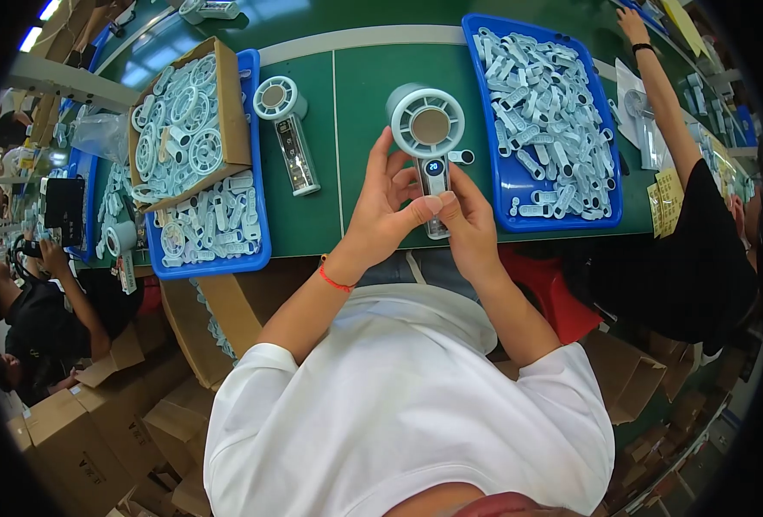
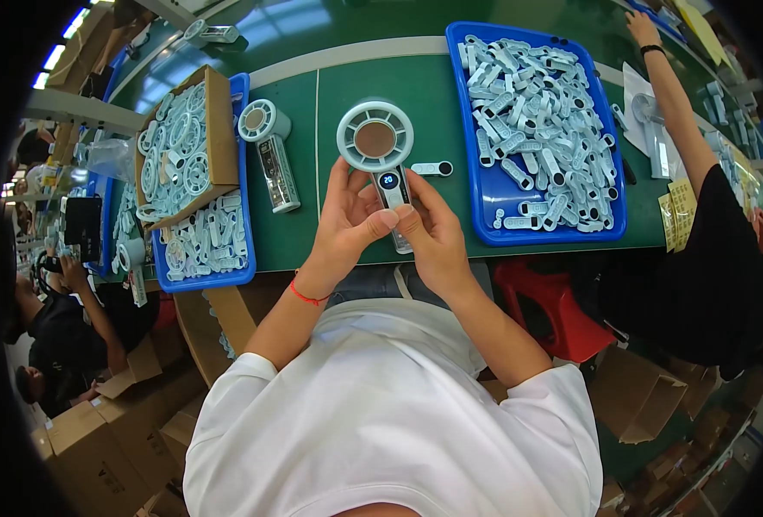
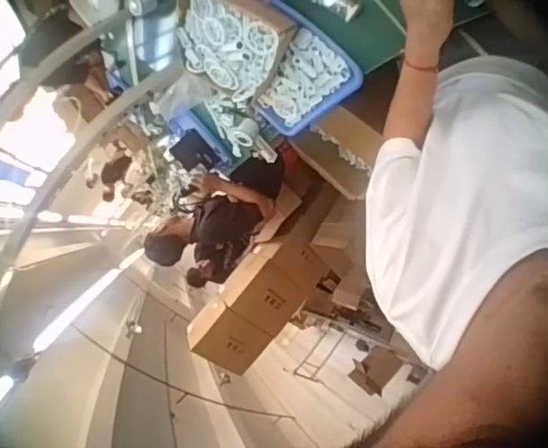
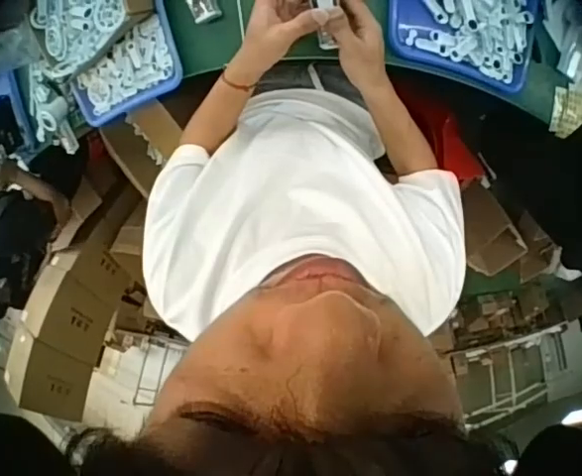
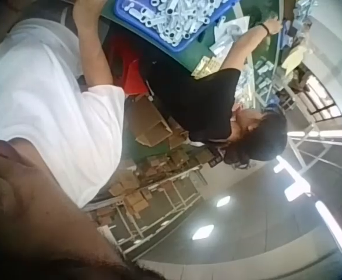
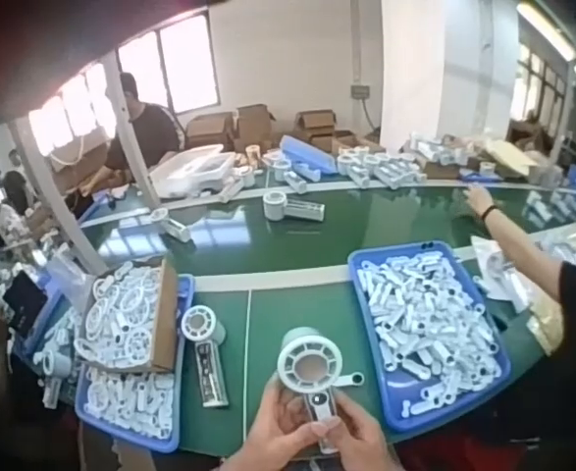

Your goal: Assembling the outer casings and internal components of small handheld fans at a production line station.

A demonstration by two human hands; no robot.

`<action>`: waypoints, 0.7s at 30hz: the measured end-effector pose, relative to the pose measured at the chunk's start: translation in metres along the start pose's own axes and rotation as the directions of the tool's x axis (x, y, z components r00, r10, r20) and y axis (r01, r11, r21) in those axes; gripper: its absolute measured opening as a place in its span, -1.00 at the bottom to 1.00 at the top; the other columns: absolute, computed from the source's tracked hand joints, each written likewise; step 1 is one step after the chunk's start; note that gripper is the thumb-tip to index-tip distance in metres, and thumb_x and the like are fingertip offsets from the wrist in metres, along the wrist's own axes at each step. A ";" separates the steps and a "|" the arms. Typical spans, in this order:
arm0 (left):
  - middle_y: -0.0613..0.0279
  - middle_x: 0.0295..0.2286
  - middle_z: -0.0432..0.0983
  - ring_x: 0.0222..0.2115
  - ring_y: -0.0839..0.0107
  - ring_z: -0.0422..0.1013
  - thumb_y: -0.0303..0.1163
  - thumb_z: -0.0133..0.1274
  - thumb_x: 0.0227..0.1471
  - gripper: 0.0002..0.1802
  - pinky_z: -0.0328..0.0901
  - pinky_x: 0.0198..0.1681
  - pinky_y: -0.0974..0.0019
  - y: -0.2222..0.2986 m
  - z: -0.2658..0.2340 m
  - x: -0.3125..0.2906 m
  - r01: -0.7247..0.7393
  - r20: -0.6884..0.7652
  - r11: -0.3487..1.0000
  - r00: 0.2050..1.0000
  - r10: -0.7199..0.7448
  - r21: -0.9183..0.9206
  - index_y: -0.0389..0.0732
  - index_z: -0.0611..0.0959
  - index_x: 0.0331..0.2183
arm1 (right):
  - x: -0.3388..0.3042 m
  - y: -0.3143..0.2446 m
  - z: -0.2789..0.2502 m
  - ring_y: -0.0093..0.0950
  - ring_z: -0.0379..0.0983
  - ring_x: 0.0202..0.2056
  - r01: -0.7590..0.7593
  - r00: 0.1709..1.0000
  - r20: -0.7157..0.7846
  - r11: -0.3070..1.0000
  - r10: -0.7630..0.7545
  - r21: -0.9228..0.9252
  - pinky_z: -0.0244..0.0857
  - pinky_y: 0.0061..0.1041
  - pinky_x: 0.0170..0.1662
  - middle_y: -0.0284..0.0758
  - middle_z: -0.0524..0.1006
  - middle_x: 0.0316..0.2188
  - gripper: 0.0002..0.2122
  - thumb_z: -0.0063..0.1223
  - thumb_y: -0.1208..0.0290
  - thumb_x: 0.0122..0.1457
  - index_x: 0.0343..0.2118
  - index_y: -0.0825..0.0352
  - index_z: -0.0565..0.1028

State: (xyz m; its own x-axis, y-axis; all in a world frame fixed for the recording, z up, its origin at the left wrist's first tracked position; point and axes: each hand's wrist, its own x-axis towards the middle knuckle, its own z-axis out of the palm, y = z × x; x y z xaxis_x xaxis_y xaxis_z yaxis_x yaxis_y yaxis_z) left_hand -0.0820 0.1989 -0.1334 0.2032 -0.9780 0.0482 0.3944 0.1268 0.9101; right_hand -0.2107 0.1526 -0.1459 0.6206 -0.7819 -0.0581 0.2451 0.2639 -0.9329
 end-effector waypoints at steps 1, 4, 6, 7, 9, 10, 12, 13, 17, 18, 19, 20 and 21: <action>-0.01 0.06 0.08 -0.09 0.30 0.27 -0.45 0.19 -0.15 0.06 0.21 -0.06 0.25 0.002 0.002 0.003 -0.001 0.005 1.000 1.000 0.001 0.001 -0.25 -0.21 0.17 | 0.001 0.000 -0.001 -0.55 0.34 -0.15 -0.004 1.000 -0.007 1.000 0.004 -0.014 0.22 -0.60 -0.11 -0.26 0.39 -0.13 -0.50 -0.09 0.26 0.19 0.11 0.46 0.14; 0.03 0.03 0.11 -0.10 0.33 0.27 -0.48 0.14 -0.13 -0.04 0.21 -0.06 0.26 0.007 0.009 0.013 -0.011 0.026 0.999 1.000 0.012 -0.053 -0.26 -0.12 0.15 | 0.002 -0.001 0.000 -0.55 0.28 -0.10 0.098 0.993 -0.046 0.987 -0.105 -0.126 0.20 -0.61 -0.09 -0.26 0.34 -0.08 -0.49 -0.12 0.28 0.20 0.13 0.46 0.10; 0.10 -0.06 0.20 -0.11 0.39 0.27 -0.53 0.07 -0.11 -0.24 0.21 -0.08 0.31 0.001 0.011 0.023 -0.105 -0.019 0.982 0.994 0.109 0.160 -0.29 0.06 0.08 | 0.003 -0.021 -0.002 -0.35 0.27 -0.05 0.207 0.977 0.067 0.817 -0.203 -0.539 0.14 -0.48 -0.01 -0.19 0.31 -0.03 -0.53 -0.07 0.36 0.15 0.09 0.43 0.18; 0.16 -0.18 0.30 -0.15 0.44 0.27 -0.56 0.02 -0.13 -0.40 0.21 -0.11 0.36 0.015 0.016 0.031 -0.013 -0.119 0.992 0.993 0.027 0.124 -0.31 0.21 -0.01 | 0.010 -0.038 -0.008 -0.27 0.27 -0.03 0.296 0.952 0.186 0.568 -0.244 -0.768 0.10 -0.43 0.05 -0.16 0.32 -0.01 -0.56 -0.06 0.37 0.13 0.06 0.41 0.25; 0.18 -0.22 0.34 -0.21 0.46 0.30 -0.55 0.04 -0.14 -0.43 0.22 -0.13 0.40 0.022 0.003 0.063 -0.095 -0.275 0.970 0.949 0.157 0.224 -0.32 0.25 -0.04 | 0.028 -0.070 -0.037 -0.18 0.31 -0.13 0.236 0.945 0.163 0.246 -0.285 -0.940 0.18 -0.39 -0.07 -0.15 0.39 -0.12 -0.62 0.03 0.47 -0.02 -0.07 0.36 0.37; 0.16 -0.27 0.39 -0.30 0.47 0.33 -0.49 0.11 -0.21 -0.45 0.24 -0.19 0.40 0.028 -0.006 0.088 -0.107 -0.371 0.945 0.901 0.224 0.310 -0.37 0.33 -0.10 | 0.033 -0.084 -0.053 -0.18 0.33 -0.17 0.130 0.949 0.066 0.189 -0.308 -0.973 0.22 -0.38 -0.13 -0.16 0.41 -0.17 -0.64 0.06 0.49 -0.06 -0.13 0.35 0.40; 0.06 -0.33 0.45 -0.34 0.40 0.38 -0.41 0.16 -0.28 -0.46 0.27 -0.22 0.36 0.042 -0.042 0.155 0.010 -0.411 0.827 0.872 0.268 0.562 -0.43 0.41 -0.19 | 0.035 -0.084 -0.084 -0.16 0.33 -0.22 -0.026 0.962 -0.017 -0.031 -0.273 -0.999 0.24 -0.32 -0.20 -0.19 0.43 -0.26 -0.65 0.12 0.53 -0.13 -0.20 0.34 0.41; 0.01 -0.36 0.47 -0.35 0.33 0.40 -0.37 0.17 -0.31 -0.47 0.29 -0.22 0.32 0.048 -0.059 0.185 0.130 -0.501 0.776 0.826 0.260 0.617 -0.45 0.45 -0.23 | 0.035 -0.075 -0.090 -0.20 0.33 -0.27 0.004 0.957 0.027 -0.080 -0.290 -0.997 0.24 -0.30 -0.22 -0.21 0.42 -0.33 -0.65 0.16 0.54 -0.19 -0.25 0.32 0.41; -0.10 -0.29 0.46 -0.31 0.12 0.42 -0.35 0.15 -0.31 -0.55 0.29 -0.16 0.22 0.042 -0.136 0.274 0.487 -0.707 0.567 0.655 0.267 0.665 -0.44 0.52 -0.32 | 0.043 -0.062 -0.091 -0.28 0.34 -0.35 0.016 0.959 0.087 -0.254 -0.269 -0.967 0.26 -0.34 -0.31 -0.27 0.40 -0.40 -0.79 0.05 0.54 -0.14 -0.37 0.28 0.39; -0.08 -0.24 0.43 -0.24 0.12 0.38 -0.36 0.14 -0.30 -0.57 0.26 -0.13 0.17 0.039 -0.148 0.290 0.563 -0.760 0.535 0.589 0.276 0.630 -0.40 0.53 -0.31 | 0.044 -0.061 -0.090 -0.29 0.34 -0.36 -0.002 0.970 0.068 -0.283 -0.234 -0.959 0.26 -0.35 -0.34 -0.29 0.39 -0.40 -0.82 -0.02 0.55 -0.11 -0.37 0.27 0.38; -0.05 -0.18 0.40 -0.18 0.11 0.33 -0.36 0.13 -0.29 -0.59 0.23 -0.10 0.13 0.041 -0.125 0.300 0.632 -0.796 0.495 0.545 0.264 0.597 -0.36 0.53 -0.30 | 0.042 -0.059 -0.097 -0.33 0.35 -0.40 -0.008 0.965 0.070 -0.296 -0.254 -0.955 0.26 -0.39 -0.39 -0.32 0.38 -0.41 -0.86 -0.11 0.54 -0.08 -0.40 0.27 0.40; 0.04 -0.15 0.35 -0.06 0.16 0.18 -0.34 0.12 -0.25 -0.58 0.12 -0.06 0.10 0.037 -0.094 0.311 0.745 -0.777 0.246 0.540 0.323 0.620 -0.27 0.50 -0.25 | 0.042 -0.059 -0.102 -0.34 0.34 -0.39 -0.003 0.952 0.092 -0.311 -0.292 -0.950 0.25 -0.40 -0.38 -0.33 0.39 -0.40 -0.87 -0.10 0.54 -0.10 -0.42 0.27 0.41; 0.03 -0.15 0.33 -0.01 0.15 0.10 -0.25 0.13 -0.22 -0.61 0.05 -0.03 0.03 0.037 -0.110 0.322 0.737 -0.713 0.255 0.410 0.568 0.626 -0.26 0.53 -0.30 | 0.044 -0.063 -0.097 -0.35 0.34 -0.38 0.061 0.930 0.171 -0.322 -0.326 -0.945 0.24 -0.42 -0.38 -0.33 0.39 -0.38 -0.88 -0.08 0.54 -0.11 -0.44 0.27 0.42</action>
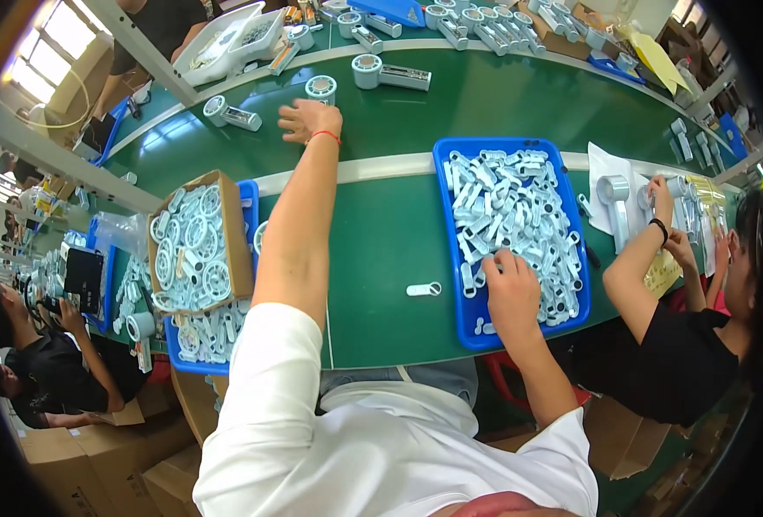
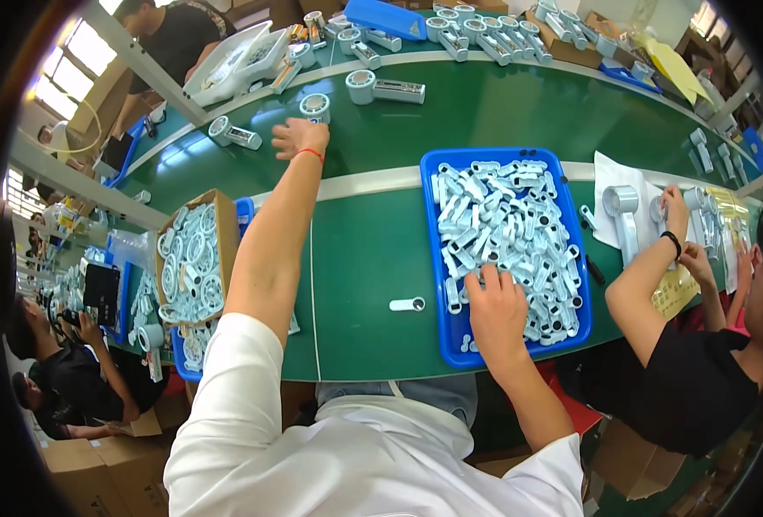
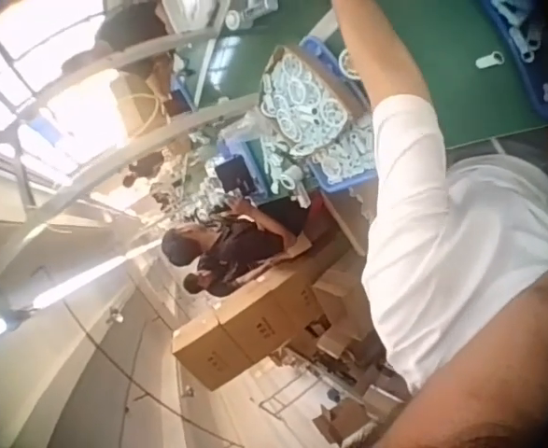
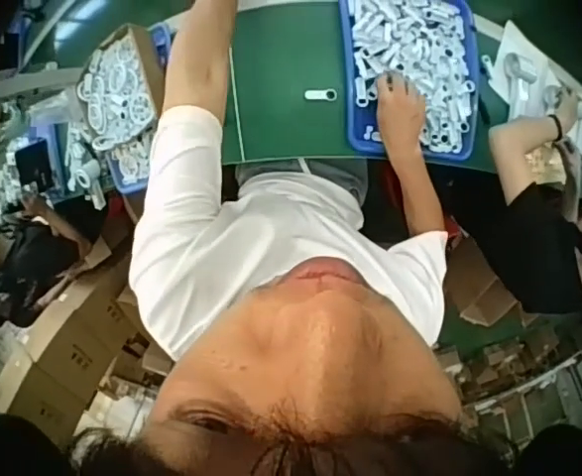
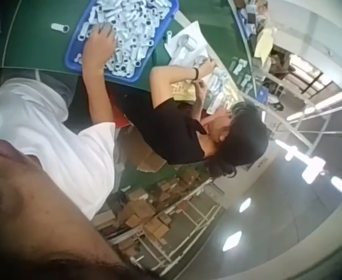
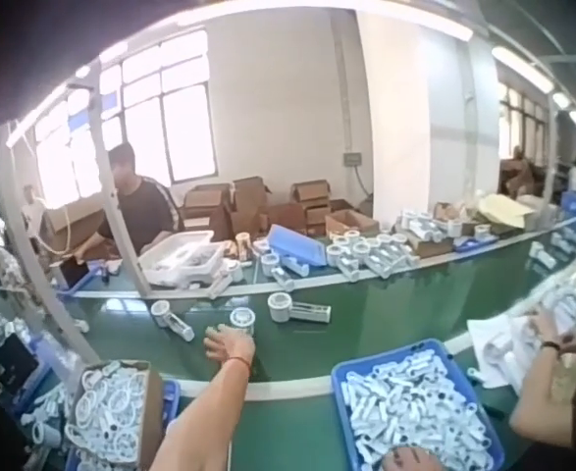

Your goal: Assembling the outer casings and internal components of small handheld fans at a production line station.

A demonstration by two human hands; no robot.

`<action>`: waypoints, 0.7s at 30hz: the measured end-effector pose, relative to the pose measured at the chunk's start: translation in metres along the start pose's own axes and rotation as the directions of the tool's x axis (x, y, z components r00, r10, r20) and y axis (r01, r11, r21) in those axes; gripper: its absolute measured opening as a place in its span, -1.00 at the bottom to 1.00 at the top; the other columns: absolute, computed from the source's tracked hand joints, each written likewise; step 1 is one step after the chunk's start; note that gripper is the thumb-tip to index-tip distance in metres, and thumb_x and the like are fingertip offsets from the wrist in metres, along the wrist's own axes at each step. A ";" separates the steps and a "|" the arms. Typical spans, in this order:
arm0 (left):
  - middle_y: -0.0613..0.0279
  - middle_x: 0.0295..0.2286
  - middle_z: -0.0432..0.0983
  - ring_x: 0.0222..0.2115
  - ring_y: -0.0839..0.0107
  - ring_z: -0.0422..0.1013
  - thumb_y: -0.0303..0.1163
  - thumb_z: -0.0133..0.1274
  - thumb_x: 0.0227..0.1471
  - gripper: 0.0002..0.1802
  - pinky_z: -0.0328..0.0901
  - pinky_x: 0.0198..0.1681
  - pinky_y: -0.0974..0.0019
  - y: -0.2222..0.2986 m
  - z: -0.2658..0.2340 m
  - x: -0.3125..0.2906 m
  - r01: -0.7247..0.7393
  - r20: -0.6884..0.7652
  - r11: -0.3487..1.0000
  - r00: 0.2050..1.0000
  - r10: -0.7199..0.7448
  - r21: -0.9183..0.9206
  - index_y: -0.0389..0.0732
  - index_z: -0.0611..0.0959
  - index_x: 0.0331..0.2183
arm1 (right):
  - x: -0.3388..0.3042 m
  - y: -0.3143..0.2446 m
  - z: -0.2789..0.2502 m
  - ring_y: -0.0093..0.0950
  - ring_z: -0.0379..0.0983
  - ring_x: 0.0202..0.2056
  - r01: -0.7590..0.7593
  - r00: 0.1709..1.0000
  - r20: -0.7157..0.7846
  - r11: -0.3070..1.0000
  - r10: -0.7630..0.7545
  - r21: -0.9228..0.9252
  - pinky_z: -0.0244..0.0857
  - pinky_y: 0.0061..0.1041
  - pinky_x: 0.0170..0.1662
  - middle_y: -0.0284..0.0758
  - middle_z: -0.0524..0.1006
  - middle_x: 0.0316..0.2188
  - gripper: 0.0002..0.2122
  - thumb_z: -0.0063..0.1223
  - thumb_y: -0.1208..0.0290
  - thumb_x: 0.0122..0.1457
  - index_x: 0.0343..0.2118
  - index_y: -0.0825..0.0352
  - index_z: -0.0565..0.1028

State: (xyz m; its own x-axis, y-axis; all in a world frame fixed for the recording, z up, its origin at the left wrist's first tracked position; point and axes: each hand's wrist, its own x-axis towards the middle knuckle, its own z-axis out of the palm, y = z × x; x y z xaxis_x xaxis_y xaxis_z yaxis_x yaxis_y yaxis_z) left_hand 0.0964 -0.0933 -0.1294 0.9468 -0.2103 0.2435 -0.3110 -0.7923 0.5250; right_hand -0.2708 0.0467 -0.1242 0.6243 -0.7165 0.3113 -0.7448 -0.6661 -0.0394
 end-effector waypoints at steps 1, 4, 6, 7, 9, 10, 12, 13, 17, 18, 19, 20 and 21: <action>0.02 -0.14 0.32 0.04 0.14 0.03 -0.17 0.13 -0.20 -0.62 -0.01 0.00 -0.05 0.011 0.005 0.001 -0.024 -0.253 1.000 0.967 0.021 -0.009 -0.24 0.56 -0.35 | 0.002 0.003 -0.002 -0.36 0.33 -0.36 0.031 0.999 -0.032 0.999 -0.030 0.015 0.23 -0.43 -0.36 -0.33 0.41 -0.32 -0.89 -0.07 0.55 -0.12 -0.47 0.29 0.43; 0.04 -0.10 0.23 -0.01 0.10 0.09 0.05 0.08 -0.18 -0.42 0.06 -0.02 0.05 0.069 0.007 -0.022 -0.351 0.155 0.898 0.904 0.399 -0.266 -0.25 0.49 -0.25 | 0.007 0.015 -0.007 -0.38 0.32 -0.36 0.181 0.983 0.032 0.983 -0.182 0.031 0.21 -0.45 -0.35 -0.31 0.43 -0.27 -0.91 -0.06 0.54 -0.15 -0.50 0.35 0.41; 0.04 -0.06 0.16 -0.01 0.12 0.09 0.16 0.08 -0.24 -0.27 0.06 -0.01 0.07 0.098 0.033 -0.038 0.064 0.285 0.927 0.957 0.048 -0.370 -0.33 0.46 -0.24 | 0.010 0.018 -0.007 -0.40 0.32 -0.37 0.303 0.949 0.061 0.948 -0.310 0.102 0.21 -0.46 -0.35 -0.31 0.45 -0.30 -0.92 -0.04 0.54 -0.16 -0.53 0.35 0.40; 0.05 -0.08 0.18 -0.02 0.15 0.10 0.21 0.09 -0.28 -0.21 0.06 -0.02 0.09 0.123 0.044 -0.059 0.289 0.402 0.900 0.904 -0.145 -0.326 -0.35 0.45 -0.24 | 0.008 0.024 -0.010 -0.40 0.33 -0.38 0.310 0.947 0.051 0.945 -0.316 0.100 0.21 -0.46 -0.35 -0.31 0.46 -0.32 -0.91 0.00 0.52 -0.18 -0.55 0.35 0.39; 0.07 -0.12 0.20 -0.06 0.19 0.12 0.25 0.11 -0.35 -0.13 0.05 -0.04 0.15 0.143 0.057 -0.078 0.490 0.429 0.841 0.826 -0.364 -0.230 -0.37 0.41 -0.23 | 0.009 0.030 -0.017 -0.40 0.34 -0.39 0.326 0.939 0.064 0.935 -0.337 0.138 0.22 -0.44 -0.35 -0.31 0.46 -0.33 -0.91 0.01 0.52 -0.20 -0.55 0.34 0.39; 0.08 -0.14 0.21 -0.09 0.21 0.13 0.25 0.13 -0.38 -0.11 0.05 -0.05 0.19 0.151 0.064 -0.084 0.475 0.379 0.855 0.845 -0.376 -0.210 -0.36 0.39 -0.21 | 0.010 0.034 -0.019 -0.40 0.35 -0.39 0.333 0.935 0.068 0.926 -0.349 0.176 0.23 -0.43 -0.36 -0.32 0.47 -0.34 -0.90 0.02 0.52 -0.21 -0.55 0.34 0.39; 0.10 -0.18 0.21 -0.12 0.24 0.15 0.05 0.13 -0.33 -0.23 0.03 -0.05 0.24 0.164 0.076 -0.084 0.494 0.394 0.852 0.827 -0.401 -0.171 -0.34 0.36 -0.18 | 0.008 0.039 -0.020 -0.34 0.36 -0.45 0.314 0.944 0.039 0.926 -0.329 0.211 0.25 -0.41 -0.38 -0.27 0.47 -0.35 -0.87 0.06 0.58 -0.20 -0.51 0.35 0.40; 0.10 -0.17 0.20 -0.12 0.25 0.15 -0.03 0.12 -0.32 -0.29 0.03 -0.05 0.24 0.172 0.085 -0.081 0.509 0.389 0.846 0.820 -0.420 -0.158 -0.34 0.36 -0.19 | 0.008 0.038 -0.025 -0.33 0.36 -0.48 0.158 0.983 0.036 0.930 -0.180 0.331 0.25 -0.40 -0.42 -0.26 0.47 -0.40 -0.85 0.07 0.60 -0.19 -0.48 0.34 0.39; 0.03 -0.20 0.37 -0.28 0.23 0.36 -0.21 0.09 -0.32 -0.41 0.25 -0.25 0.18 0.147 0.069 -0.069 0.357 0.484 0.863 0.861 -0.156 -0.357 -0.34 0.41 -0.20 | 0.012 0.009 -0.031 -0.56 0.40 -0.43 -0.404 0.900 0.344 0.213 0.268 0.890 0.34 -0.59 -0.40 -0.30 0.44 -0.39 -0.67 -0.01 0.63 0.01 -0.10 0.40 0.34; 0.09 -0.29 0.35 -0.35 0.31 0.34 -0.33 0.10 -0.31 -0.44 0.25 -0.31 0.26 0.145 0.063 -0.058 0.407 0.524 0.686 0.850 -0.044 -0.603 -0.33 0.34 -0.21 | 0.020 0.000 -0.040 -0.55 0.41 -0.41 -0.443 0.889 0.420 0.110 0.183 0.890 0.35 -0.59 -0.36 -0.29 0.45 -0.37 -0.63 -0.03 0.63 0.02 -0.04 0.39 0.30; 0.14 -0.38 0.34 -0.43 0.39 0.32 -0.44 0.10 -0.31 -0.45 0.24 -0.38 0.34 0.142 0.054 -0.045 0.444 0.516 0.432 0.855 0.058 -0.785 -0.32 0.27 -0.21 | 0.027 -0.004 -0.043 -0.54 0.42 -0.38 -0.474 0.878 0.472 0.004 0.078 0.881 0.36 -0.59 -0.33 -0.29 0.45 -0.35 -0.59 -0.04 0.62 0.04 0.02 0.38 0.26; 0.20 -0.47 0.32 -0.51 0.46 0.30 -0.55 0.11 -0.30 -0.44 0.24 -0.44 0.42 0.136 0.039 -0.036 0.453 0.468 0.128 0.872 0.144 -0.882 -0.31 0.19 -0.22 | 0.031 -0.009 -0.040 -0.53 0.42 -0.37 -0.456 0.888 0.459 -0.085 0.011 0.886 0.36 -0.58 -0.31 -0.27 0.45 -0.33 -0.61 -0.05 0.61 0.06 0.00 0.37 0.27; 0.20 -0.47 0.31 -0.49 0.47 0.30 -0.55 0.09 -0.29 -0.46 0.23 -0.44 0.41 0.131 0.020 -0.044 0.290 0.303 0.099 0.939 0.162 -0.952 -0.31 0.20 -0.22 | 0.031 -0.011 -0.035 -0.52 0.42 -0.35 -0.440 0.897 0.442 -0.171 -0.025 0.882 0.35 -0.57 -0.29 -0.25 0.45 -0.31 -0.63 -0.06 0.60 0.07 -0.02 0.36 0.27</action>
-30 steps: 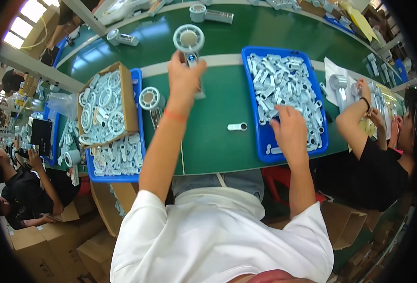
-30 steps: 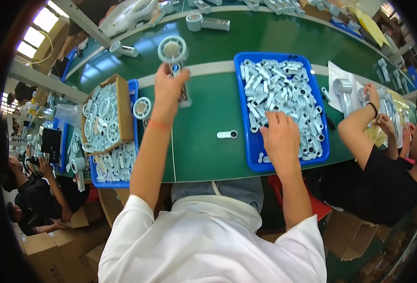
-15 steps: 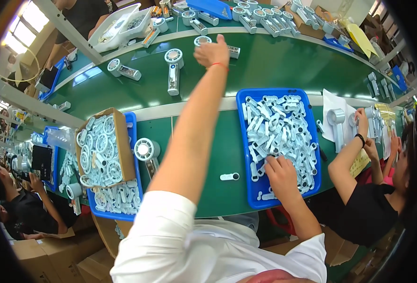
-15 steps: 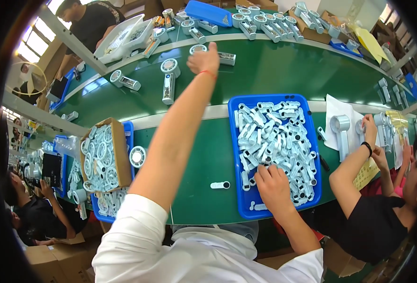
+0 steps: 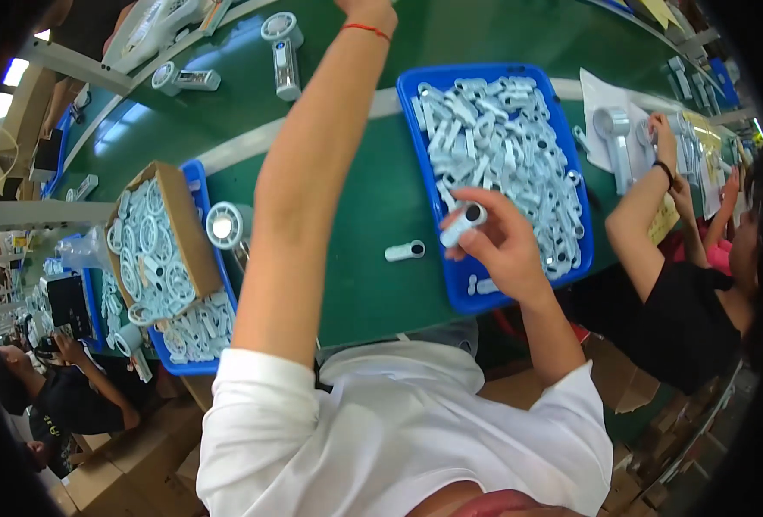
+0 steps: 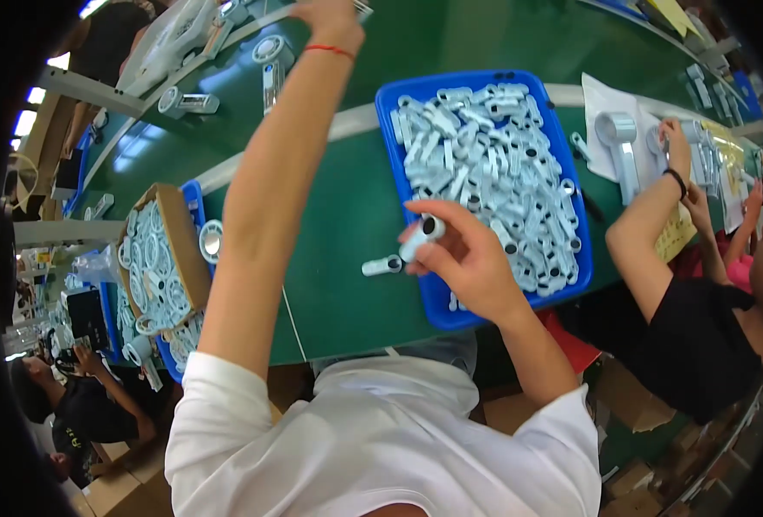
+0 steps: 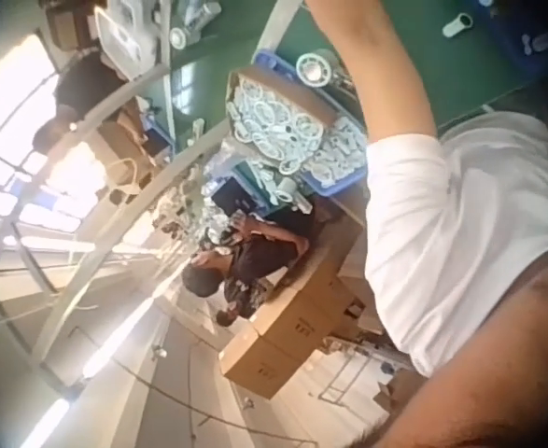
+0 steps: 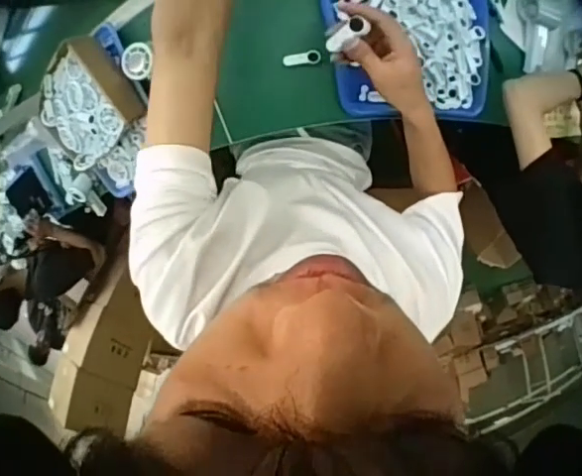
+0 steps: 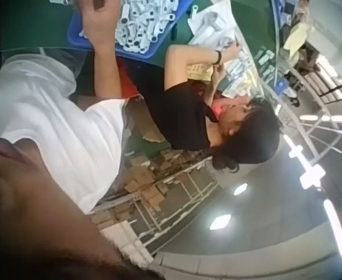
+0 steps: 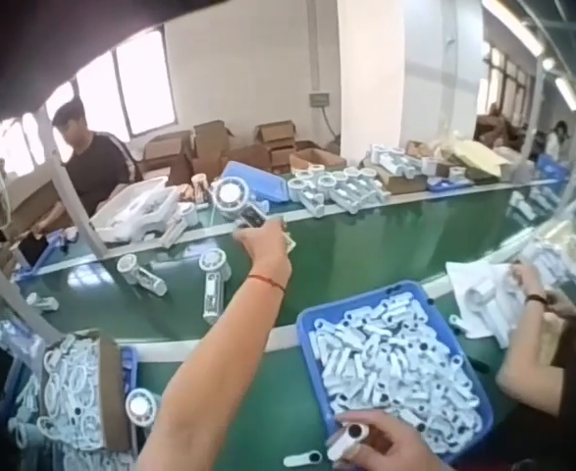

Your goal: Assembling the outer casings and internal components of small handheld fans at a production line station.

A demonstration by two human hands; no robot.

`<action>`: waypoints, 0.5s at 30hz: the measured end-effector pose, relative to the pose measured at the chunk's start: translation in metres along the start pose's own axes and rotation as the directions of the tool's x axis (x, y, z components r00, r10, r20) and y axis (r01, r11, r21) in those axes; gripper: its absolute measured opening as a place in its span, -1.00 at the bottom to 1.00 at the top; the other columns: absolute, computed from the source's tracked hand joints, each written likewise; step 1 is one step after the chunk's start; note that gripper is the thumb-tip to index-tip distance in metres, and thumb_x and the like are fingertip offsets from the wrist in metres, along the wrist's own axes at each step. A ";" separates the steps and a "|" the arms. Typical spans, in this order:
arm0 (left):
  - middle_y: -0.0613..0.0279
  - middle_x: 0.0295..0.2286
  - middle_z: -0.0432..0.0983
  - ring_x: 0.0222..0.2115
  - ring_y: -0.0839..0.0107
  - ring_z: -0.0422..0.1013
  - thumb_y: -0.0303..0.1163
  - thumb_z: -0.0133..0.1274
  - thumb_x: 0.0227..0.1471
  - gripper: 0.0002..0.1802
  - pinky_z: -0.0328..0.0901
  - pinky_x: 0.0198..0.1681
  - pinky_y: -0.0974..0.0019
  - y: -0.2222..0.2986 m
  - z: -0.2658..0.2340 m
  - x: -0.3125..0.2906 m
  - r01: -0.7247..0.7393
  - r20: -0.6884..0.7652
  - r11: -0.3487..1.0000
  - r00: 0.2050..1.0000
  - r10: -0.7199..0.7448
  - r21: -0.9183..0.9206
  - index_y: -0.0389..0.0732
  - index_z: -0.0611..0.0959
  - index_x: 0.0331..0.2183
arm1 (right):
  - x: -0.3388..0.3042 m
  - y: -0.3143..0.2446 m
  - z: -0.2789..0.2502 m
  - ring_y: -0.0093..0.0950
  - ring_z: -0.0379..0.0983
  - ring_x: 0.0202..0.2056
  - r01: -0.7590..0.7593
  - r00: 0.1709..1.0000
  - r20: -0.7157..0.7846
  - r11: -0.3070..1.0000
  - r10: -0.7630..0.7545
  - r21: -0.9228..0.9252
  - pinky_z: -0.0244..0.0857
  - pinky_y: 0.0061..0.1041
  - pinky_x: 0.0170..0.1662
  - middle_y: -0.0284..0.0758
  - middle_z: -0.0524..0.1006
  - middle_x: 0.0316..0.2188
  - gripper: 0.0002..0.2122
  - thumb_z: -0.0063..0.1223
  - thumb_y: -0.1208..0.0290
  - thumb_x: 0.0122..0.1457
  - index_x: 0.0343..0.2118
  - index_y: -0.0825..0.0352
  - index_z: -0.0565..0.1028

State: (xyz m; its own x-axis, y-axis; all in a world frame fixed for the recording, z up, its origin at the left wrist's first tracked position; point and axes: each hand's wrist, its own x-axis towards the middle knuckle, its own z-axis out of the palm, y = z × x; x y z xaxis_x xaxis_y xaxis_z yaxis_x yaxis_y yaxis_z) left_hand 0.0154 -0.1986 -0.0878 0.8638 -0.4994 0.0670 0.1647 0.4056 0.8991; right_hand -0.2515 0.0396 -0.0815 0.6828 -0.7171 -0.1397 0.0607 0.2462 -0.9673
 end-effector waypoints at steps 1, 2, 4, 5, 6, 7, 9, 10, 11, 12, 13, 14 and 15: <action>0.21 -0.46 0.31 -0.47 0.47 0.29 -0.54 0.07 -0.27 -0.48 0.23 -0.44 0.41 0.028 -0.011 -0.015 -0.205 -0.017 0.979 0.979 0.205 -0.005 -0.31 0.20 -0.22 | 0.002 0.004 0.003 -0.51 0.42 -0.33 0.033 0.999 0.016 0.999 -0.032 -0.019 0.35 -0.56 -0.27 -0.25 0.46 -0.31 -0.66 -0.06 0.60 0.07 -0.05 0.37 0.29; 0.20 -0.45 0.32 -0.46 0.46 0.30 -0.53 0.06 -0.26 -0.49 0.23 -0.43 0.40 0.048 -0.014 -0.039 -0.198 0.055 0.979 0.978 0.200 -0.037 -0.31 0.21 -0.21 | 0.005 0.014 0.000 -0.50 0.43 -0.32 0.060 0.998 0.019 0.998 -0.059 -0.021 0.35 -0.55 -0.24 -0.24 0.46 -0.30 -0.69 -0.05 0.59 0.08 -0.07 0.37 0.30; 0.16 -0.41 0.34 -0.41 0.42 0.32 -0.51 0.05 -0.22 -0.50 0.23 -0.40 0.37 0.106 -0.049 -0.096 -0.156 0.264 0.985 0.949 0.172 -0.080 -0.29 0.23 -0.19 | 0.002 0.030 0.003 -0.49 0.43 -0.26 0.061 0.998 0.010 0.995 -0.062 0.076 0.35 -0.55 -0.25 -0.24 0.46 -0.30 -0.75 -0.06 0.60 0.08 -0.13 0.37 0.33; 0.12 -0.37 0.35 -0.37 0.40 0.33 -0.50 0.05 -0.20 -0.50 0.24 -0.38 0.34 0.137 -0.079 -0.117 -0.141 0.383 0.987 0.910 0.158 -0.073 -0.27 0.24 -0.17 | 0.002 0.037 0.012 -0.49 0.43 -0.24 0.087 0.994 0.059 0.996 -0.088 0.015 0.34 -0.56 -0.26 -0.25 0.46 -0.30 -0.77 -0.07 0.60 0.09 -0.15 0.38 0.35; 0.20 -0.38 0.37 -0.37 0.42 0.34 -0.51 0.06 -0.18 -0.56 0.25 -0.31 0.34 0.146 -0.115 -0.128 -0.123 0.422 0.979 0.888 0.182 -0.164 -0.28 0.31 -0.20 | -0.004 0.041 0.025 -0.49 0.42 -0.21 0.116 0.988 0.108 0.992 -0.111 -0.045 0.34 -0.57 -0.26 -0.26 0.46 -0.30 -0.79 -0.08 0.61 0.10 -0.17 0.39 0.36; 0.27 -0.40 0.39 -0.37 0.45 0.35 -0.53 0.08 -0.16 -0.63 0.27 -0.25 0.33 0.144 -0.151 -0.140 -0.099 0.463 0.963 0.862 0.209 -0.252 -0.29 0.38 -0.22 | -0.011 0.042 0.036 -0.47 0.43 -0.25 0.091 0.986 0.155 0.984 -0.067 -0.151 0.32 -0.58 -0.26 -0.24 0.47 -0.32 -0.76 -0.07 0.68 0.05 -0.19 0.38 0.40; 0.25 -0.36 0.38 -0.34 0.44 0.35 -0.55 0.02 -0.10 -0.62 0.28 -0.24 0.36 0.154 -0.205 -0.202 0.063 0.431 0.997 0.902 -0.037 -0.046 -0.25 0.33 -0.17 | -0.024 0.039 0.059 -0.40 0.42 -0.32 0.263 0.947 0.306 0.779 -0.097 -0.569 0.30 -0.55 -0.27 -0.21 0.44 -0.34 -0.67 -0.10 0.73 -0.02 -0.15 0.34 0.41; 0.27 -0.35 0.35 -0.35 0.50 0.32 -0.56 0.01 -0.08 -0.59 0.26 -0.29 0.40 0.150 -0.228 -0.222 0.114 0.423 0.994 0.900 -0.104 0.002 -0.23 0.30 -0.14 | -0.030 0.050 0.066 -0.33 0.39 -0.37 0.402 0.908 0.356 0.705 -0.222 -0.585 0.28 -0.49 -0.31 -0.20 0.40 -0.36 -0.59 -0.12 0.75 -0.07 -0.10 0.28 0.41; 0.30 -0.34 0.32 -0.36 0.55 0.30 -0.56 0.00 -0.06 -0.56 0.25 -0.33 0.44 0.141 -0.251 -0.239 0.171 0.404 0.984 0.898 -0.177 0.052 -0.20 0.26 -0.11 | -0.033 0.056 0.070 -0.33 0.39 -0.37 0.426 0.895 0.379 0.702 -0.235 -0.571 0.28 -0.49 -0.31 -0.20 0.40 -0.36 -0.59 -0.12 0.75 -0.07 -0.10 0.28 0.41; 0.28 -0.32 0.32 -0.34 0.52 0.31 -0.57 0.00 -0.07 -0.55 0.26 -0.29 0.42 0.135 -0.268 -0.256 0.226 0.392 0.973 0.892 -0.225 0.044 -0.21 0.26 -0.10 | -0.037 0.060 0.073 -0.33 0.39 -0.38 0.390 0.913 0.361 0.668 -0.190 -0.634 0.28 -0.47 -0.32 -0.20 0.39 -0.36 -0.59 -0.14 0.75 -0.05 -0.09 0.28 0.41; 0.27 -0.30 0.32 -0.32 0.50 0.33 -0.59 0.01 -0.09 -0.53 0.27 -0.26 0.40 0.129 -0.282 -0.269 0.288 0.378 0.957 0.883 -0.277 0.030 -0.22 0.26 -0.10 | -0.040 0.063 0.075 -0.32 0.39 -0.39 0.347 0.931 0.338 0.628 -0.140 -0.697 0.28 -0.45 -0.34 -0.20 0.38 -0.35 -0.60 -0.16 0.75 -0.04 -0.09 0.28 0.41; 0.27 -0.30 0.32 -0.32 0.50 0.33 -0.59 0.01 -0.09 -0.53 0.27 -0.26 0.40 0.125 -0.293 -0.273 0.284 0.371 0.958 0.887 -0.274 0.030 -0.22 0.26 -0.10 | -0.041 0.062 0.078 -0.34 0.40 -0.40 0.325 0.938 0.327 0.613 -0.114 -0.720 0.30 -0.45 -0.33 -0.21 0.39 -0.35 -0.61 -0.15 0.77 -0.05 -0.12 0.30 0.41; 0.25 -0.29 0.32 -0.31 0.48 0.33 -0.59 0.01 -0.09 -0.53 0.27 -0.23 0.38 0.121 -0.300 -0.278 0.317 0.349 0.947 0.883 -0.314 0.049 -0.22 0.26 -0.10 | -0.040 0.065 0.078 -0.34 0.40 -0.40 0.322 0.939 0.327 0.613 -0.109 -0.722 0.30 -0.45 -0.33 -0.21 0.39 -0.35 -0.61 -0.15 0.77 -0.05 -0.12 0.30 0.41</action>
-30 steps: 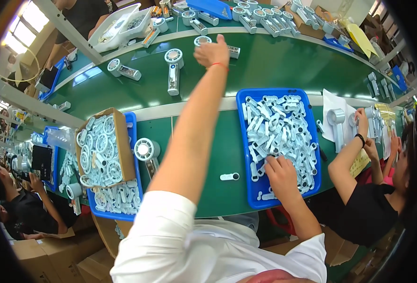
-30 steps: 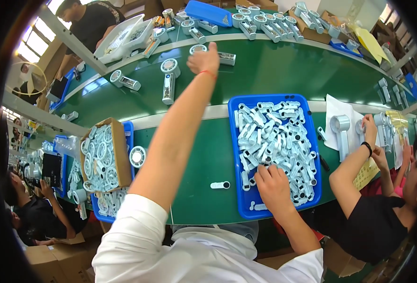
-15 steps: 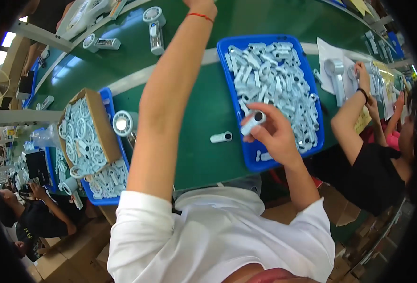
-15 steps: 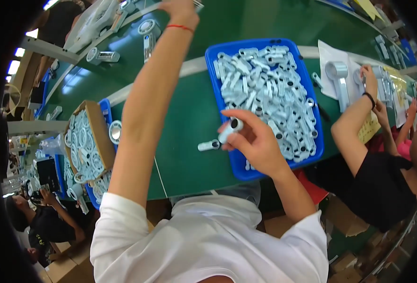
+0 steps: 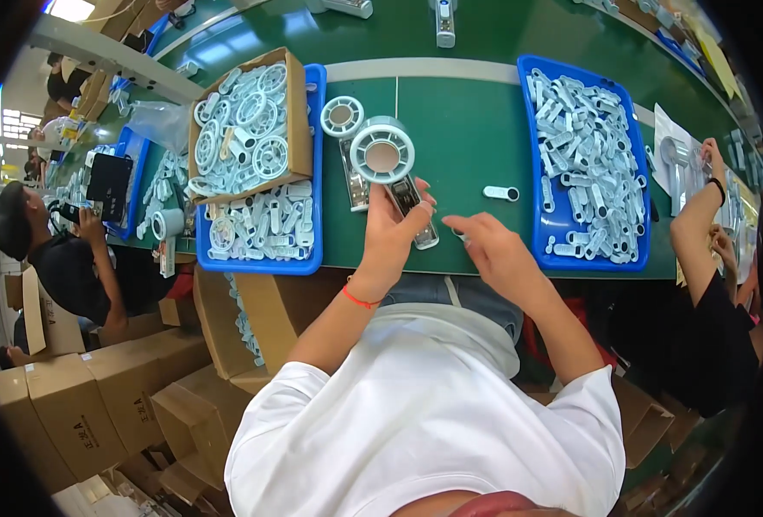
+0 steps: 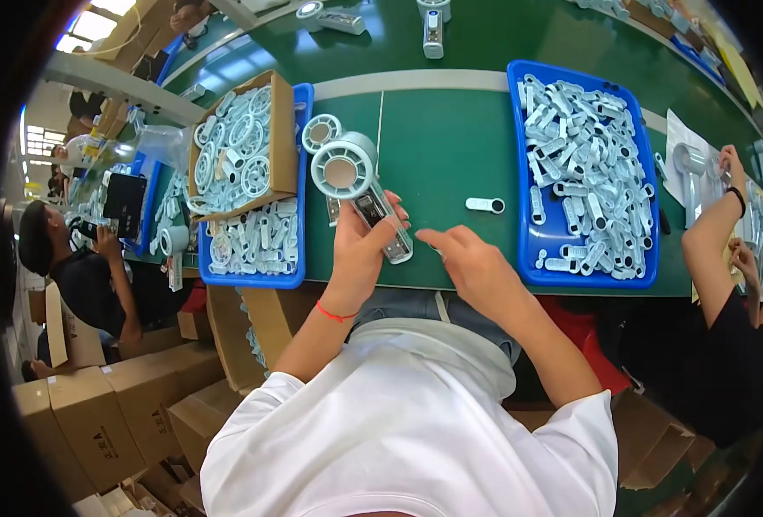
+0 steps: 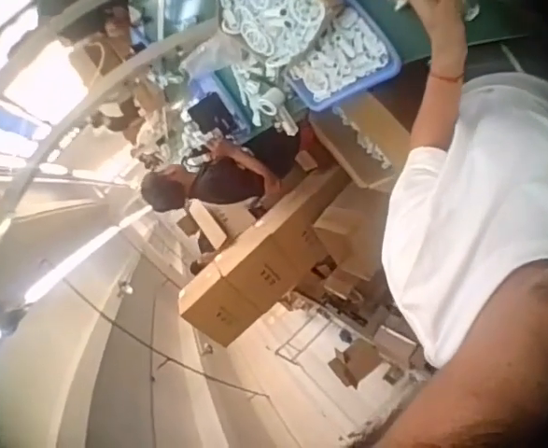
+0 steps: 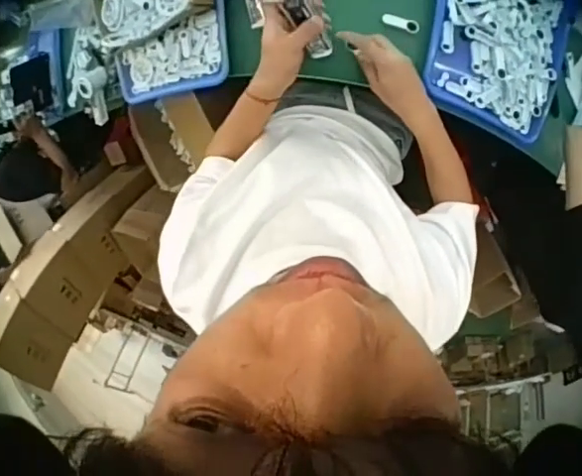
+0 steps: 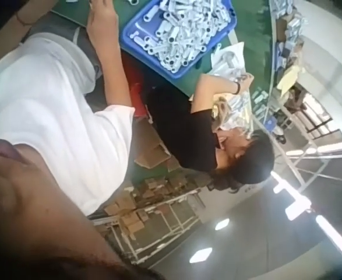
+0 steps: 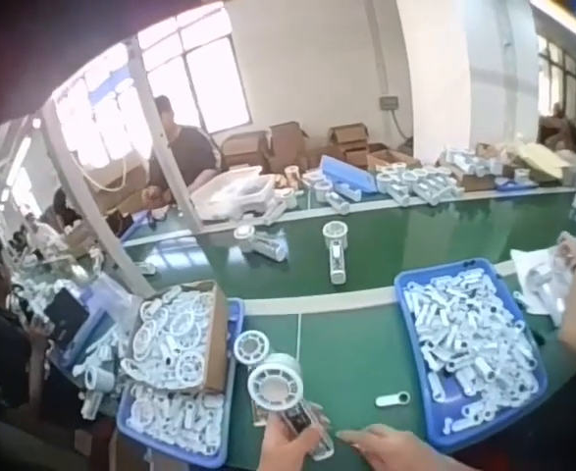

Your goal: Assembling the outer casings and internal components of small handheld fans at a production line station.

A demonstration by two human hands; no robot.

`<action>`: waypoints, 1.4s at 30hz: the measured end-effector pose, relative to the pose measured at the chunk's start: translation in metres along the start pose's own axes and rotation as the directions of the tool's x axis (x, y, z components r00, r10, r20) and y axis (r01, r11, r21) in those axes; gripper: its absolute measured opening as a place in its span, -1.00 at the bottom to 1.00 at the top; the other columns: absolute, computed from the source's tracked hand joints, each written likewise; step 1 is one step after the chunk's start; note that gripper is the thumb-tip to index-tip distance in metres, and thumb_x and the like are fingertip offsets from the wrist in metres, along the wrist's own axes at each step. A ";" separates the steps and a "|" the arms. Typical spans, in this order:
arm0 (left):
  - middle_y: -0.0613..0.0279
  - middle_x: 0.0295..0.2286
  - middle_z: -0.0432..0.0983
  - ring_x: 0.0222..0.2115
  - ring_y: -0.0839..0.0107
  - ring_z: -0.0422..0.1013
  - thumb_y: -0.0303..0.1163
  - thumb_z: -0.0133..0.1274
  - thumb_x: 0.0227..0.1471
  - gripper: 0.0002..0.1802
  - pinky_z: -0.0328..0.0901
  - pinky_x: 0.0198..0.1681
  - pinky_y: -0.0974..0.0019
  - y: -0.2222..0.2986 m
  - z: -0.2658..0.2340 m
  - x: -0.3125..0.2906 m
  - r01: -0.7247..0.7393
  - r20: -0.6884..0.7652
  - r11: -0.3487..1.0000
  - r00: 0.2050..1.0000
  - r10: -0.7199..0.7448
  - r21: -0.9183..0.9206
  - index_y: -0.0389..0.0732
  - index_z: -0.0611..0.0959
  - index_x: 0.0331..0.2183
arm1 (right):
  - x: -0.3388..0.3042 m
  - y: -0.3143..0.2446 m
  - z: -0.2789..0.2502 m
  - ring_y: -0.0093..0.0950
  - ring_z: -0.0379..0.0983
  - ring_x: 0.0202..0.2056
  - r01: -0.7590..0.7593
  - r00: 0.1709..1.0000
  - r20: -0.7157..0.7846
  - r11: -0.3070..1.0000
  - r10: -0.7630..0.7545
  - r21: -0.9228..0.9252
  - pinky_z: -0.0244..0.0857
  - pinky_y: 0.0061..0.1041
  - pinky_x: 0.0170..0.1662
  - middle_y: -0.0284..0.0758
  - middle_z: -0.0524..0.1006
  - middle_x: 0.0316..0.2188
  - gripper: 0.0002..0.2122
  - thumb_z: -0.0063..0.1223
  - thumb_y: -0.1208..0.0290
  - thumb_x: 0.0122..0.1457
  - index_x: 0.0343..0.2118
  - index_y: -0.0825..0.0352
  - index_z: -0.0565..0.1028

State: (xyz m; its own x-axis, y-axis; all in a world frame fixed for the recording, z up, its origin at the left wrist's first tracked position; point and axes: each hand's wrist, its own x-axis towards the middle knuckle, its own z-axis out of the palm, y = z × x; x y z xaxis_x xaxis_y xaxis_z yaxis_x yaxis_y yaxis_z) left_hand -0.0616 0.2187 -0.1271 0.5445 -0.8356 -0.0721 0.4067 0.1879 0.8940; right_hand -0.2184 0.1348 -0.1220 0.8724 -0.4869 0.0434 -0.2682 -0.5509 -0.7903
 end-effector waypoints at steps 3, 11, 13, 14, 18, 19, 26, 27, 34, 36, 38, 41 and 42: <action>0.19 -0.26 0.33 -0.30 0.43 0.36 -0.59 0.03 -0.10 -0.49 0.28 -0.20 0.34 -0.006 -0.008 -0.004 0.066 -0.010 0.997 0.998 -0.067 -0.026 -0.23 0.23 -0.09 | 0.001 0.007 0.004 -0.39 0.42 -0.43 0.128 0.982 -0.150 0.987 -0.114 0.092 0.33 -0.50 -0.34 -0.25 0.43 -0.34 -0.69 -0.08 0.74 -0.07 -0.21 0.35 0.41; 0.18 -0.28 0.36 -0.32 0.45 0.39 -0.43 0.22 -0.17 -0.31 0.32 -0.26 0.42 -0.023 -0.016 0.006 0.062 0.173 0.997 0.982 -0.069 0.045 -0.26 0.19 -0.06 | 0.001 -0.012 -0.012 -0.48 0.47 -0.29 -0.137 0.925 -0.232 0.834 0.301 0.535 0.33 -0.59 -0.23 -0.19 0.50 -0.31 -0.78 -0.05 0.61 0.05 -0.20 0.39 0.34; 0.20 -0.27 0.34 -0.31 0.49 0.37 -0.37 0.28 -0.22 -0.24 0.32 -0.25 0.44 -0.027 -0.010 0.005 0.118 0.292 0.993 0.949 -0.122 0.030 -0.27 0.20 -0.04 | 0.006 -0.012 -0.016 -0.48 0.48 -0.30 -0.087 0.928 -0.246 0.807 0.278 0.584 0.33 -0.60 -0.22 -0.24 0.50 -0.29 -0.74 -0.04 0.63 0.03 -0.17 0.42 0.37; 0.21 -0.24 0.31 -0.25 0.49 0.34 -0.30 0.31 -0.25 -0.16 0.29 -0.21 0.45 -0.028 -0.006 0.005 0.137 0.309 0.990 0.940 -0.143 0.040 -0.28 0.18 0.00 | 0.007 -0.013 -0.018 -0.48 0.48 -0.30 -0.092 0.924 -0.252 0.807 0.287 0.583 0.33 -0.60 -0.22 -0.24 0.50 -0.29 -0.74 -0.04 0.63 0.03 -0.17 0.42 0.37; 0.21 -0.21 0.29 -0.22 0.46 0.31 -0.23 0.31 -0.27 -0.09 0.26 -0.18 0.42 -0.042 -0.001 0.005 0.019 0.280 0.986 0.958 -0.067 0.167 -0.29 0.15 0.02 | 0.007 -0.017 -0.015 -0.54 0.47 -0.30 -0.207 0.898 -0.167 0.725 0.408 0.657 0.33 -0.63 -0.22 -0.25 0.50 -0.28 -0.70 0.02 0.62 0.01 -0.13 0.44 0.42; 0.20 -0.19 0.28 -0.20 0.44 0.29 -0.19 0.32 -0.28 -0.06 0.24 -0.16 0.40 -0.039 0.002 0.005 0.015 0.277 0.981 0.958 -0.070 0.194 -0.30 0.14 0.04 | 0.007 -0.018 -0.014 -0.56 0.46 -0.30 -0.227 0.879 -0.183 0.725 0.440 0.650 0.33 -0.63 -0.22 -0.26 0.50 -0.30 -0.70 0.04 0.61 0.01 -0.13 0.43 0.44; 0.08 -0.10 0.25 -0.11 0.30 0.25 -0.21 0.32 -0.31 0.01 0.18 -0.04 0.29 -0.040 0.006 0.006 -0.115 0.302 0.924 0.953 -0.001 0.364 -0.34 0.10 0.07 | 0.003 -0.013 -0.009 -0.62 0.45 -0.33 -0.263 0.869 -0.269 0.850 0.414 0.457 0.33 -0.66 -0.27 -0.27 0.52 -0.38 -0.71 0.07 0.62 -0.02 -0.17 0.45 0.47; 0.08 -0.10 0.25 -0.11 0.30 0.25 -0.21 0.32 -0.31 0.01 0.18 -0.04 0.29 -0.041 0.006 0.007 -0.111 0.302 0.924 0.953 -0.005 0.367 -0.34 0.10 0.07 | 0.003 -0.012 -0.010 -0.62 0.45 -0.35 -0.264 0.873 -0.270 0.860 0.406 0.437 0.33 -0.65 -0.28 -0.25 0.52 -0.38 -0.72 0.08 0.61 -0.02 -0.18 0.47 0.47; -0.04 -0.10 0.25 -0.08 0.16 0.27 -0.34 0.26 -0.27 -0.07 0.17 -0.03 0.23 -0.041 0.009 0.006 -0.231 0.375 0.836 0.926 0.033 0.497 -0.36 0.09 0.07 | 0.004 -0.012 -0.014 -0.60 0.45 -0.42 -0.328 0.833 -0.189 0.740 0.520 0.588 0.34 -0.64 -0.34 -0.27 0.53 -0.44 -0.73 0.12 0.57 -0.03 -0.23 0.55 0.45; -0.05 -0.10 0.26 -0.08 0.16 0.27 -0.37 0.24 -0.26 -0.09 0.17 -0.03 0.23 -0.041 0.010 0.007 -0.218 0.367 0.838 0.930 0.023 0.500 -0.36 0.10 0.07 | 0.003 -0.009 -0.012 -0.60 0.46 -0.44 -0.283 0.846 -0.239 0.782 0.476 0.555 0.34 -0.64 -0.35 -0.27 0.53 -0.46 -0.73 0.12 0.57 -0.03 -0.24 0.55 0.46; -0.05 -0.10 0.26 -0.09 0.16 0.28 -0.37 0.24 -0.26 -0.10 0.18 -0.04 0.23 -0.039 0.012 0.007 -0.227 0.365 0.837 0.930 0.036 0.497 -0.37 0.11 0.06 | 0.002 -0.007 -0.012 -0.59 0.46 -0.45 -0.238 0.857 -0.285 0.820 0.430 0.521 0.34 -0.64 -0.37 -0.28 0.53 -0.47 -0.74 0.12 0.57 -0.03 -0.24 0.54 0.46; -0.04 -0.11 0.27 -0.10 0.17 0.28 -0.37 0.24 -0.26 -0.11 0.19 -0.05 0.24 -0.042 0.011 0.005 -0.218 0.352 0.853 0.935 0.044 0.475 -0.37 0.12 0.05 | 0.005 -0.009 -0.019 -0.60 0.45 -0.45 -0.289 0.866 -0.201 0.787 0.457 0.545 0.34 -0.65 -0.37 -0.28 0.53 -0.47 -0.75 0.12 0.56 -0.03 -0.26 0.53 0.47; -0.04 -0.11 0.27 -0.10 0.17 0.28 -0.37 0.24 -0.26 -0.11 0.19 -0.05 0.24 -0.041 0.012 0.005 -0.216 0.351 0.852 0.936 0.042 0.476 -0.37 0.12 0.05 | 0.006 -0.009 -0.020 -0.61 0.45 -0.45 -0.311 0.863 -0.193 0.793 0.466 0.524 0.34 -0.65 -0.37 -0.28 0.53 -0.47 -0.76 0.13 0.56 -0.03 -0.27 0.52 0.47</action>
State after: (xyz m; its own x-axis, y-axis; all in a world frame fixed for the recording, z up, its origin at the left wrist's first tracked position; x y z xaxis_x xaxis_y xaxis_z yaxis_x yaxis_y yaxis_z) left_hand -0.0842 0.2005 -0.1592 0.2691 -0.9550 0.1248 -0.1204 0.0952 0.9882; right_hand -0.2187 0.1237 -0.1021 0.5492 -0.8081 -0.2131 -0.2694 0.0701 -0.9605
